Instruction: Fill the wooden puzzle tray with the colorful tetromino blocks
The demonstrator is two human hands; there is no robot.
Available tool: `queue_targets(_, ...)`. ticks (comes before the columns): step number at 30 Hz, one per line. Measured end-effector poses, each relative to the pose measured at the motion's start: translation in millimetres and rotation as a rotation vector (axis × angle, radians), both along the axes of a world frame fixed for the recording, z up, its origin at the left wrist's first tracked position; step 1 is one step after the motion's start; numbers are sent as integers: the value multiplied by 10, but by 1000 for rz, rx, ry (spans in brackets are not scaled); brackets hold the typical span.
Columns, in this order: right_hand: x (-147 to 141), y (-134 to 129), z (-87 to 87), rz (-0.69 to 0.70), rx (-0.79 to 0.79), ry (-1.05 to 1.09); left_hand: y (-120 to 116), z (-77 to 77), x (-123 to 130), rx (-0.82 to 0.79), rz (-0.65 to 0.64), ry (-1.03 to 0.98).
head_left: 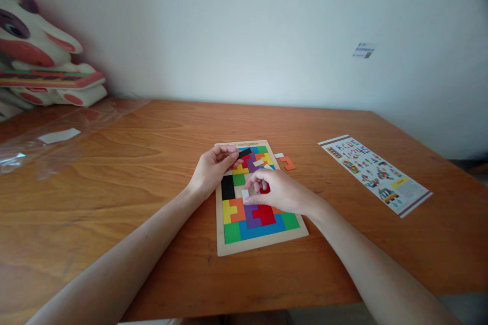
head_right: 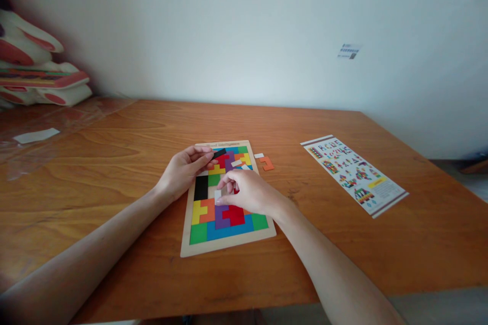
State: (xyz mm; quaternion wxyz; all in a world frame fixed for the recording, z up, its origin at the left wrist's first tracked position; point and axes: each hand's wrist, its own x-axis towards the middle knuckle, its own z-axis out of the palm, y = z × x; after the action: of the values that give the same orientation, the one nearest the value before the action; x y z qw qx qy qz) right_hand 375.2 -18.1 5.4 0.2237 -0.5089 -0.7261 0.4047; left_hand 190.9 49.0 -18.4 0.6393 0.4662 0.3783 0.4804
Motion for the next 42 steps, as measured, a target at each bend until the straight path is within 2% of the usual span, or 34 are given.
queue_targets(3,-11,0,18,-25,21,14,2,-2,-3,5,-4,2)
queue_targets(9,4,0,88,-21,-56,8,4,7,-3,8,-13,6)
queue_targets(14,3,-12,28,-37,43,-18,2,4,-6,13,-15,4)
queue_targets(17,-16,-13,-19,6,29,-19,5,-2,-10,10,-25,4)
queue_targets(20,-36,-12,-29,-14,17,-12,11,-4,-13,10,-27,15)
queue_targets(27,26,24,43,-30,-32,68,10,6,-10,-5,-23,2)
queue_targets(29,125,66,69,-78,-59,165,1,20,-5,-9,-24,0)
queue_targets(31,263,120,92,-207,-26,194,-9,36,1,-19,-17,0)
queue_targets(34,495,201,106,-432,141,19,-15,50,8,-11,-12,19)
queue_targets(38,730,273,70,-647,235,-246,-30,49,9,122,-27,129)
queue_targets(40,800,293,39,-698,224,-367,-58,56,11,225,-59,231)
queue_targets(42,849,308,8,-687,178,-457,-101,74,12,335,-92,364)
